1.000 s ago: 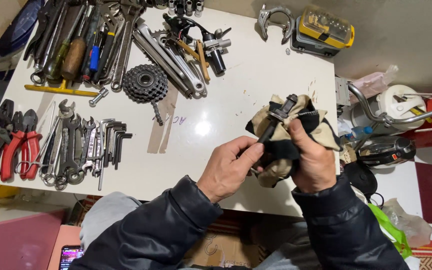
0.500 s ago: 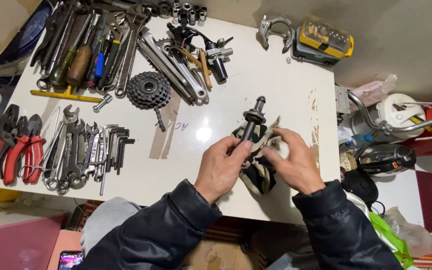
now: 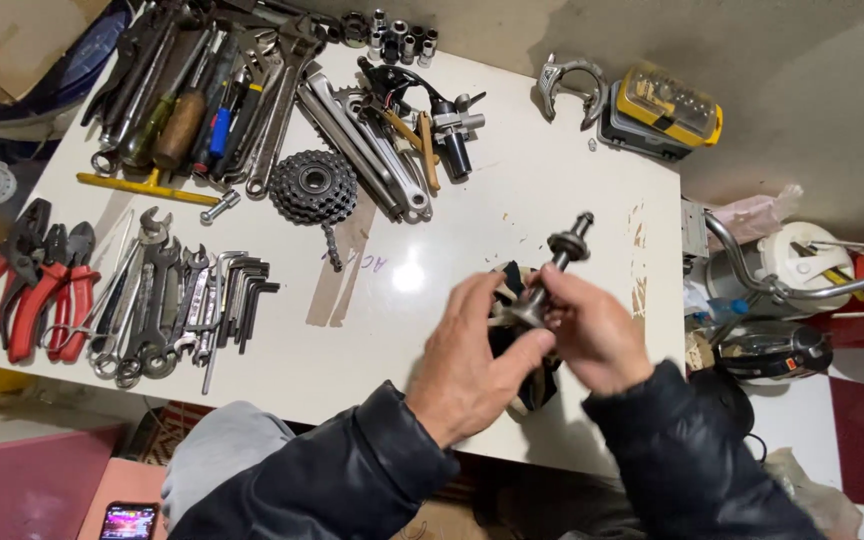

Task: The person cleans a metal axle with a cloth, then places a bearing and a washer onto it. They continue by adding another bearing and a small metal ring, wiping the assembly with the cloth before placing it on the table.

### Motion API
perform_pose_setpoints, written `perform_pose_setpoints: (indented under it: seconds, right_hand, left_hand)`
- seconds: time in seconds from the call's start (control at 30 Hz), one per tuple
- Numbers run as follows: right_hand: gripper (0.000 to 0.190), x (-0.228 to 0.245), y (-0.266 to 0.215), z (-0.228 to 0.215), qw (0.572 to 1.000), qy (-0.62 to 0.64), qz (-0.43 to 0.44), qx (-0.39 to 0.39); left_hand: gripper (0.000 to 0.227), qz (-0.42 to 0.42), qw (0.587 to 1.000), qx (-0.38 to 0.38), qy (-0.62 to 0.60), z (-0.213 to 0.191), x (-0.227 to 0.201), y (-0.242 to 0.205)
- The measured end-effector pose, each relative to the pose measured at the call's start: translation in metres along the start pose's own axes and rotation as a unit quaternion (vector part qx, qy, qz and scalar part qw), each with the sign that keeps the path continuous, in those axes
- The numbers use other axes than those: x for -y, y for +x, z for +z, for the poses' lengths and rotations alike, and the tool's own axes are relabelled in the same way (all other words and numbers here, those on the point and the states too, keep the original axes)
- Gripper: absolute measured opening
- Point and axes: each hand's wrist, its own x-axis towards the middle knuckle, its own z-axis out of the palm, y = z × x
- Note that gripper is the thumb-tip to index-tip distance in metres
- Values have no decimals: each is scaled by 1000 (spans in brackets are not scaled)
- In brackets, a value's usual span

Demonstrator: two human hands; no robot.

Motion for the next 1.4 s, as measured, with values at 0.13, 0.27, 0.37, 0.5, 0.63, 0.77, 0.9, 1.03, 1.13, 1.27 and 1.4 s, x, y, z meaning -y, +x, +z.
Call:
perform_pose_setpoints:
  seconds: [0.13, 0.27, 0.37, 0.5, 0.63, 0.77, 0.9, 1.03, 1.13, 1.27, 1.4]
  right_hand:
    - [28, 24, 58, -19, 997, -58, -34, -47]
    - [19, 66, 89, -3, 974, -135, -19, -181]
    - [28, 95, 111, 10, 943, -220, -8, -250]
    - [44, 92, 243, -65, 811, -513, -41, -279]
    - [46, 95, 269, -54, 839, -438, -47, -320]
    - [53, 104, 280, -41, 802, -501, -46, -321]
    - [57, 110, 300, -47, 795, -512, -38, -323]
    - [50, 112, 307, -45, 798, -506, -26, -325]
    - [43, 108, 313, -47, 794, -506, -36, -335]
    - [39, 108, 310, -48, 791, -509, -66, -332]
    - [31, 108, 289, -43, 823, -458, -97, -323]
  left_hand:
    - [68, -31, 999, 15, 8, -6, -5, 5]
    - [65, -72, 996, 42, 24, -12, -6, 9]
    - [59, -47, 998, 43, 30, -16, -2, 9]
    - [57, -42, 996, 62, 41, -17, 7, 11]
    - [53, -51, 996, 71, 33, -15, 21, 10]
    - [46, -6, 995, 79, 63, -9, 31, 8]
    - [37, 19, 994, 78, 69, 2, 46, 5]
    - [32, -43, 992, 81, 84, 10, 45, 4]
    - [32, 18, 991, 23, 132, 20, 53, 1]
    - [38, -21, 988, 51, 144, 25, 56, 1]
    - [42, 13, 986, -3, 165, 27, 52, -1]
